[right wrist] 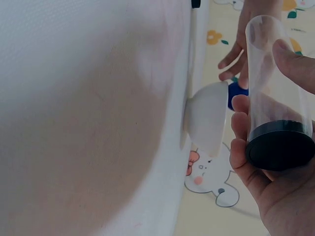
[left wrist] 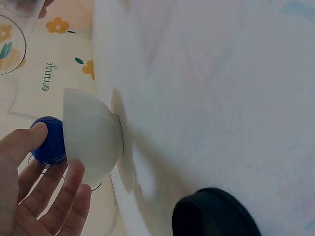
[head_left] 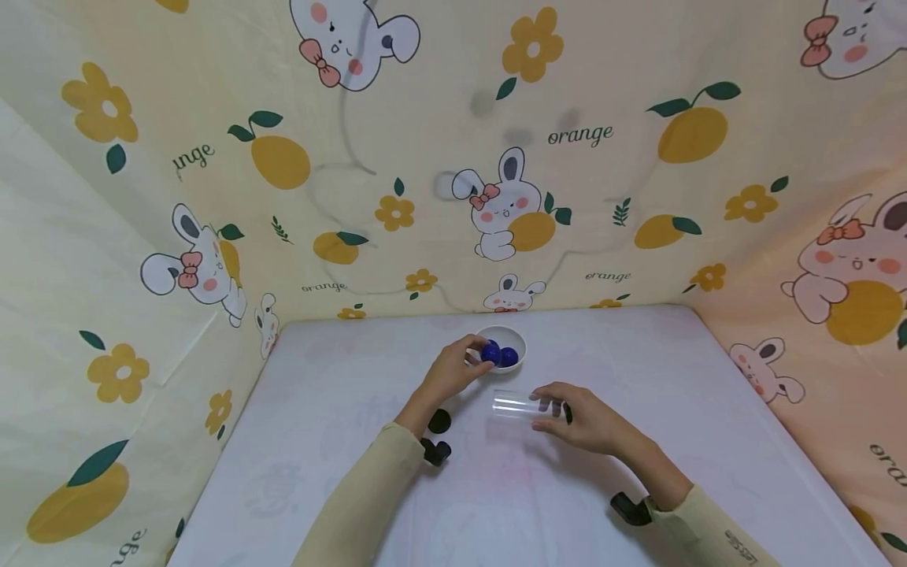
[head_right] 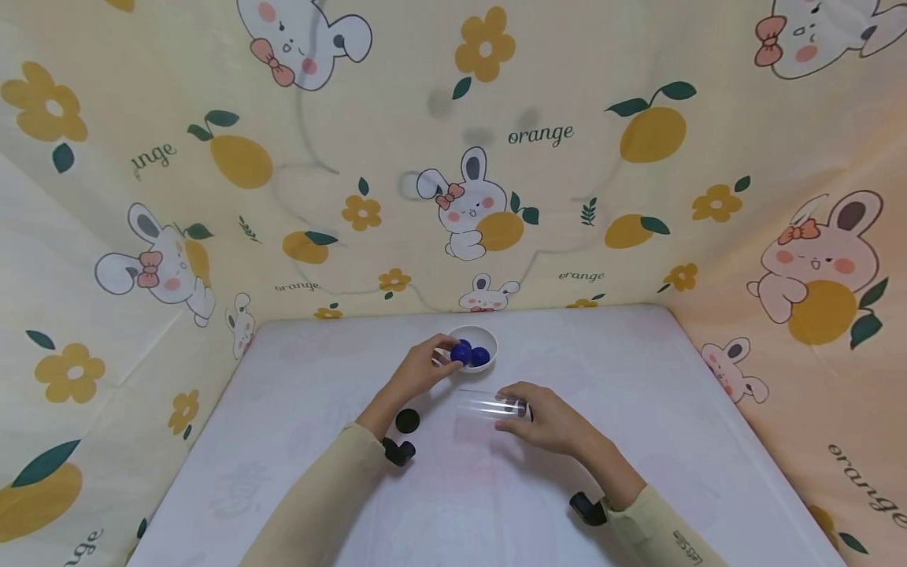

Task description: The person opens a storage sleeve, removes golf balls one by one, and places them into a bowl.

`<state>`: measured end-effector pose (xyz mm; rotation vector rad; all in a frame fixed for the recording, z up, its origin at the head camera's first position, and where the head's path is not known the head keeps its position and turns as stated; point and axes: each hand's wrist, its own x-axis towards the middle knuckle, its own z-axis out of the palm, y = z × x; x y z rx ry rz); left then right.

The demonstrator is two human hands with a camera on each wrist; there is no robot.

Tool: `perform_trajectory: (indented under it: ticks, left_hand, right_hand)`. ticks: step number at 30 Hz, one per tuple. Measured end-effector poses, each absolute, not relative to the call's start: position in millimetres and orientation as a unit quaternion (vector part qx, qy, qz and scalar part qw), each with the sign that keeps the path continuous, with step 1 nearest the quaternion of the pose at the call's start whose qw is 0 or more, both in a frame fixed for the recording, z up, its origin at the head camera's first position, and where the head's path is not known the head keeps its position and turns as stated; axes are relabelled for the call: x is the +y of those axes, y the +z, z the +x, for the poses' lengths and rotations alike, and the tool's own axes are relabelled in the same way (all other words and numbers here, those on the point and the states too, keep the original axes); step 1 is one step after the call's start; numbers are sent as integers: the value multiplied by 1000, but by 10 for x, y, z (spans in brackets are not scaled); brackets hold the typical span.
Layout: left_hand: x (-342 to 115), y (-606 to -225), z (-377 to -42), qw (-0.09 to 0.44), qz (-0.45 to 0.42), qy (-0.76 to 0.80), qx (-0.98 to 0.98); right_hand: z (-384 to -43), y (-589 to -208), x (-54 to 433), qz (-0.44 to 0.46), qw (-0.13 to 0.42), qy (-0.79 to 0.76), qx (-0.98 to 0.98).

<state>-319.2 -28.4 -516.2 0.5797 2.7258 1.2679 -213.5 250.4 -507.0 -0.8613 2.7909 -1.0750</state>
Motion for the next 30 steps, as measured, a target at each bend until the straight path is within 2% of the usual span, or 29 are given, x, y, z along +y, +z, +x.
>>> perform_trajectory:
  ticks: [30]
  left_hand:
    - [-503,-5167,-3077,35,168,414,894]
  right_hand:
    - [-2168,-5118,2461,-264,14,-336,904]
